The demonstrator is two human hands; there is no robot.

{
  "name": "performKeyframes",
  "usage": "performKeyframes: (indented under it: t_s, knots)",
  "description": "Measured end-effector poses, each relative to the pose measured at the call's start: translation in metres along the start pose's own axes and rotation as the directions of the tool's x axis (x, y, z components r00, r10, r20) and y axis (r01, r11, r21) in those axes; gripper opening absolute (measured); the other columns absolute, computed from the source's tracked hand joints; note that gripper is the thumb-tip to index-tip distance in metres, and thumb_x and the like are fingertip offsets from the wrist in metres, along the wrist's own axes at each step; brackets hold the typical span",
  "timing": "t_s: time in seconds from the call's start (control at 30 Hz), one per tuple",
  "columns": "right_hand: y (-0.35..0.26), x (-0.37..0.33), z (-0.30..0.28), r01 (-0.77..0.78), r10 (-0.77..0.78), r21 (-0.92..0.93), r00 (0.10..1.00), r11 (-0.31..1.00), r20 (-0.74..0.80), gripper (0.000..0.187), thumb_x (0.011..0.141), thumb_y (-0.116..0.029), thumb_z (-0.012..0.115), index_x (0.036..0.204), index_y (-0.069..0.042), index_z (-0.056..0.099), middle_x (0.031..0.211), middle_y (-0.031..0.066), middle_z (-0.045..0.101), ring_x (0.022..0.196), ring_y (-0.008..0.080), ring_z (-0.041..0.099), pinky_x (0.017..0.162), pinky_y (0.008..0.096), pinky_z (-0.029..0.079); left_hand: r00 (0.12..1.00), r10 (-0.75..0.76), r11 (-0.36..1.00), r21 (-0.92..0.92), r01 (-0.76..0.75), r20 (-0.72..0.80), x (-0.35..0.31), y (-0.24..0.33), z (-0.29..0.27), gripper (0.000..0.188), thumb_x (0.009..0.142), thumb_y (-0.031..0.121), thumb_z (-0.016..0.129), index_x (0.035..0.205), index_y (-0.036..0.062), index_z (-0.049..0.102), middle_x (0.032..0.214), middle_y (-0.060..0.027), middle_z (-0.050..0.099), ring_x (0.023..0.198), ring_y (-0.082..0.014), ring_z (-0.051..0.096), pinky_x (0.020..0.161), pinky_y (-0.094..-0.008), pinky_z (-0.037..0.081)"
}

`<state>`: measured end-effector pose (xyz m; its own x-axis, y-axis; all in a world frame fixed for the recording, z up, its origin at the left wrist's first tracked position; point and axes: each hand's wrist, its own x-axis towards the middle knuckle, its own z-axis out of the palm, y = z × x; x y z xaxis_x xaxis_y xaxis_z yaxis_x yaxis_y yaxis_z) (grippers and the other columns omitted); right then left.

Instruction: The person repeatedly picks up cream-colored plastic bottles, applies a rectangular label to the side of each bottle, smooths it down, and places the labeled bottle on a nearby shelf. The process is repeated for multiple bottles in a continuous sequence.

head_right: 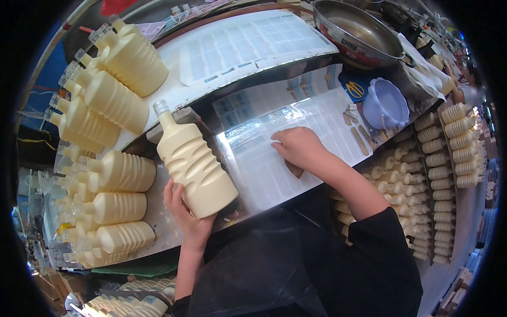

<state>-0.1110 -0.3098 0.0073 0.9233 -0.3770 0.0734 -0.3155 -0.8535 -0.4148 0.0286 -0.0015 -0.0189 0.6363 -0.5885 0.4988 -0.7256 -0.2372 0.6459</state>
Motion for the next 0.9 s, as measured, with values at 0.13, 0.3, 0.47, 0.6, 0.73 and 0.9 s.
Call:
performKeyframes:
  t_s: [0.13, 0.3, 0.47, 0.6, 0.73, 0.9]
  knots:
    - [-0.010, 0.005, -0.002, -0.006, 0.007, -0.017, 1.000, 1.000, 0.011, 0.025, 0.092, -0.025, 0.066, 0.103, -0.005, 0.076, 0.090, 0.0175, 0.075, 0.086, 0.0369, 0.071, 0.080, 0.0463, 0.056, 0.998, 0.059, 0.997, 0.039, -0.059, 0.008, 0.009, 0.006, -0.012, 0.093, 0.071, 0.024, 0.095, 0.146, 0.0084, 0.043, 0.155, -0.0211, 0.034, 0.142, -0.0404, 0.039, 0.112, -0.0483, 0.043]
    - [0.001, -0.012, 0.000, -0.058, 0.058, -0.019, 0.998, 0.998, -0.004, 0.024, 0.091, -0.025, 0.068, 0.104, -0.006, 0.076, 0.092, 0.0169, 0.075, 0.086, 0.0366, 0.071, 0.080, 0.0449, 0.056, 0.998, 0.067, 0.993, 0.100, -0.068, 0.010, 0.009, 0.009, -0.012, 0.093, 0.072, 0.025, 0.094, 0.147, 0.0066, 0.043, 0.155, -0.0214, 0.035, 0.142, -0.0396, 0.040, 0.113, -0.0478, 0.042]
    - [0.018, -0.033, -0.008, -0.161, 0.162, 0.013, 0.985, 0.987, -0.056, 0.022, 0.091, -0.023, 0.069, 0.102, -0.005, 0.077, 0.094, 0.0163, 0.075, 0.087, 0.0360, 0.071, 0.080, 0.0431, 0.056, 0.999, -0.028, 0.998, 0.051, 0.027, 0.028, 0.001, 0.009, -0.002, 0.099, 0.072, 0.023, 0.094, 0.150, 0.0051, 0.036, 0.158, -0.0215, 0.029, 0.143, -0.0404, 0.038, 0.114, -0.0489, 0.039]
    - [0.040, -0.048, -0.005, -0.122, 0.116, -0.024, 0.980, 0.992, -0.158, 0.023, 0.091, -0.020, 0.068, 0.108, -0.006, 0.075, 0.098, 0.0146, 0.074, 0.086, 0.0350, 0.070, 0.078, 0.0428, 0.056, 0.998, -0.032, 0.994, 0.103, 0.026, 0.055, 0.005, 0.018, -0.007, 0.098, 0.070, 0.020, 0.091, 0.148, 0.0047, 0.034, 0.157, -0.0250, 0.028, 0.143, -0.0443, 0.033, 0.118, -0.0525, 0.031]
    - [0.046, -0.036, 0.004, -0.099, 0.083, -0.078, 0.978, 0.992, -0.191, 0.026, 0.091, -0.016, 0.066, 0.115, -0.007, 0.071, 0.100, 0.0133, 0.070, 0.087, 0.0343, 0.069, 0.076, 0.0430, 0.056, 0.997, -0.052, 0.994, 0.096, 0.047, 0.054, 0.005, 0.023, -0.004, 0.097, 0.073, 0.019, 0.088, 0.149, 0.0048, 0.031, 0.158, -0.0259, 0.025, 0.144, -0.0452, 0.030, 0.119, -0.0530, 0.027]
    - [0.053, 0.002, 0.007, -0.175, 0.156, -0.111, 0.974, 0.978, -0.161, 0.031, 0.092, -0.014, 0.063, 0.122, -0.007, 0.070, 0.101, 0.0140, 0.067, 0.090, 0.0359, 0.068, 0.079, 0.0437, 0.055, 0.997, -0.049, 0.987, 0.154, 0.039, 0.058, 0.005, 0.026, -0.006, 0.103, 0.073, 0.019, 0.090, 0.155, 0.0064, 0.028, 0.160, -0.0226, 0.025, 0.148, -0.0409, 0.029, 0.121, -0.0507, 0.026]
